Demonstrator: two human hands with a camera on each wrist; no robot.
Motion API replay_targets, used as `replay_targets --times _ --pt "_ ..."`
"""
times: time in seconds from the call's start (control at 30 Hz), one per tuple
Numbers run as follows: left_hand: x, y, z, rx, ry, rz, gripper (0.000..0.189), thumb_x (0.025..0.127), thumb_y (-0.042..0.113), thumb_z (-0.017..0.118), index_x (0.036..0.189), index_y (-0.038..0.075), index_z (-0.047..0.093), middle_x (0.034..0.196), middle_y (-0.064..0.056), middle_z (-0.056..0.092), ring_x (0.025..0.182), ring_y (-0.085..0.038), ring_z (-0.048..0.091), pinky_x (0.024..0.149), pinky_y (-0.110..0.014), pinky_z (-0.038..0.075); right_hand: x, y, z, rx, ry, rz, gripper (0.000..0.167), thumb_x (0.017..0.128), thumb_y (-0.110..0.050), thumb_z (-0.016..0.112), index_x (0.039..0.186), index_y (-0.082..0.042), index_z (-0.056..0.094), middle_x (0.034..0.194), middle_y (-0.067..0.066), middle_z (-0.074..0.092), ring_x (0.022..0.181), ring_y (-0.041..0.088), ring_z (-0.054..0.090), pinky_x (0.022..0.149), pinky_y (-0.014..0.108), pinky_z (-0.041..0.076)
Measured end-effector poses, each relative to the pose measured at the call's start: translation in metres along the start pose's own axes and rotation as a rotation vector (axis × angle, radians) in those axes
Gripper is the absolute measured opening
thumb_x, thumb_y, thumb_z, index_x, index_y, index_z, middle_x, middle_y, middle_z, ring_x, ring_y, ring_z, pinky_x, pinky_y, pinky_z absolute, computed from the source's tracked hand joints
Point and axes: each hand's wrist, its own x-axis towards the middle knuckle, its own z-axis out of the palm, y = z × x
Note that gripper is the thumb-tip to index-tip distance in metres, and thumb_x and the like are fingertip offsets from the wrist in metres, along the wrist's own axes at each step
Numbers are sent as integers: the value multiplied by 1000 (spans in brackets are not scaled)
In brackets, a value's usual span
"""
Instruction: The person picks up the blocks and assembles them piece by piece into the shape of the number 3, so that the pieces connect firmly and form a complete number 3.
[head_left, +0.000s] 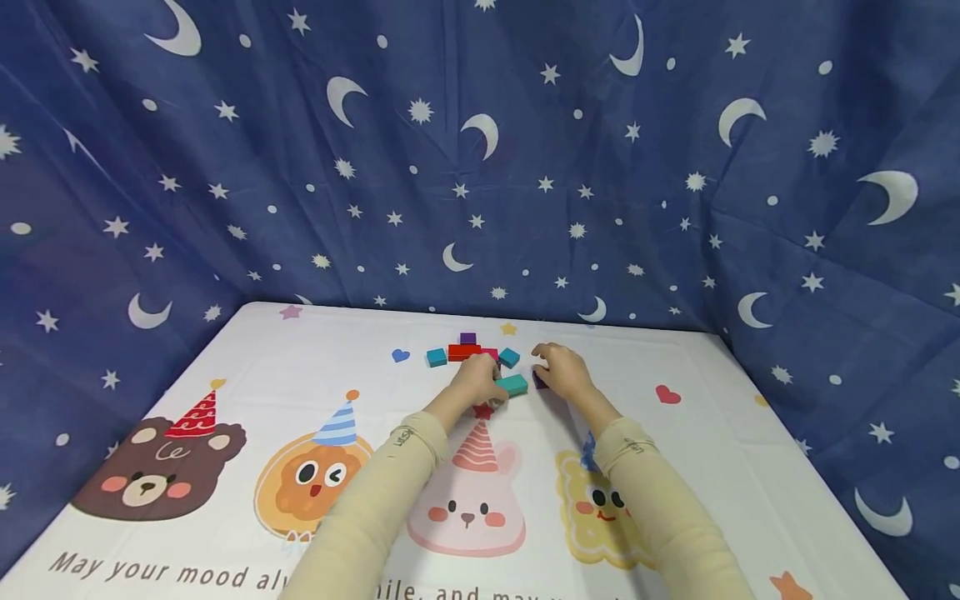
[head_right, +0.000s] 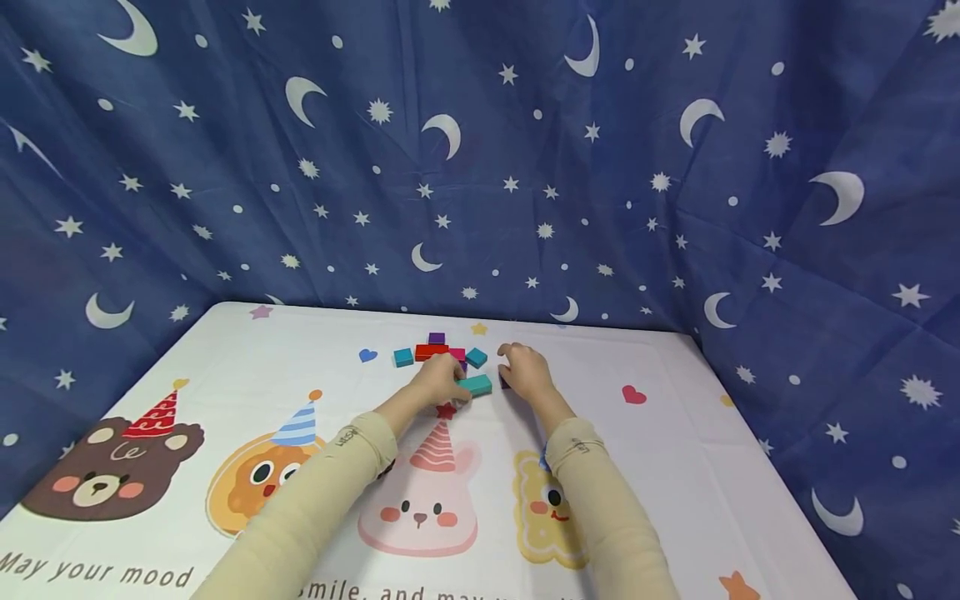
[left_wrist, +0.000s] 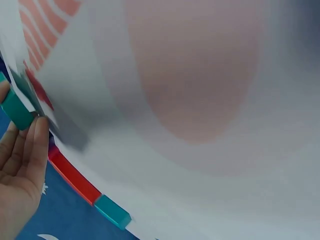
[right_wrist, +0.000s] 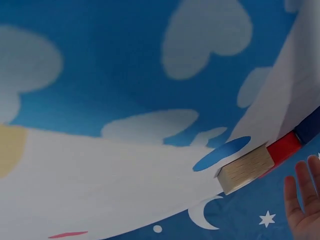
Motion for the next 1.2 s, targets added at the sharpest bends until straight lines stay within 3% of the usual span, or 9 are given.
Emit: replay_targets --times 0.17,0.3,0.47,0.6,0.87,1.1,1.2 --pt "-2 -7 -5 -33 -14 19 18 72 14 80 80 1 72 68 -4 65 62 -13 52 59 -22 50 5 -3 1 -16 5 16 24 87 -12 65 108 -3 66 104 15 69 87 28 67 75 41 54" --pt "-5 -13 -9 -34 -12 63 22 72 14 80 87 0 73 79 -7 71 64 -13 56 64 -23 53 11 -9 0 -18 10 27 24 86 -12 66 107 -2 67 103 15 69 87 28 67 77 42 54" --pt "-14 -21 -18 -30 4 96 24 71 12 80 90 -2 73 88 -10 72 75 -15 60 74 -29 55 22 -19 6 34 -48 64 28 87 -15 66 112 0 65 110 16 67 98 29 65 84 41 53" --pt "-21 -29 -22 -19 1 126 22 71 11 80 88 -2 73 84 -9 72 72 -14 58 72 -28 54 30 -26 10 53 -93 95 33 87 -16 67 115 1 63 115 17 65 104 29 63 89 41 51" --pt "-32 -43 -29 0 -7 112 25 71 13 81 90 0 73 88 -8 73 76 -13 59 79 -31 54 42 -36 18 37 -154 153 37 87 -16 67 117 3 62 117 17 65 107 29 61 95 39 49" --pt "-39 -47 -35 24 10 135 26 69 12 82 90 1 73 91 -8 72 80 -14 60 82 -33 53 42 -41 21 11 -148 212 19 86 -14 67 95 3 64 93 14 67 76 22 57 79 36 52" --pt "-40 -48 -37 29 18 150 25 69 11 82 90 1 73 90 -8 72 80 -14 59 80 -33 53 44 -42 23 14 -145 235 19 86 -13 66 93 3 63 89 14 66 72 21 53 75 35 51"
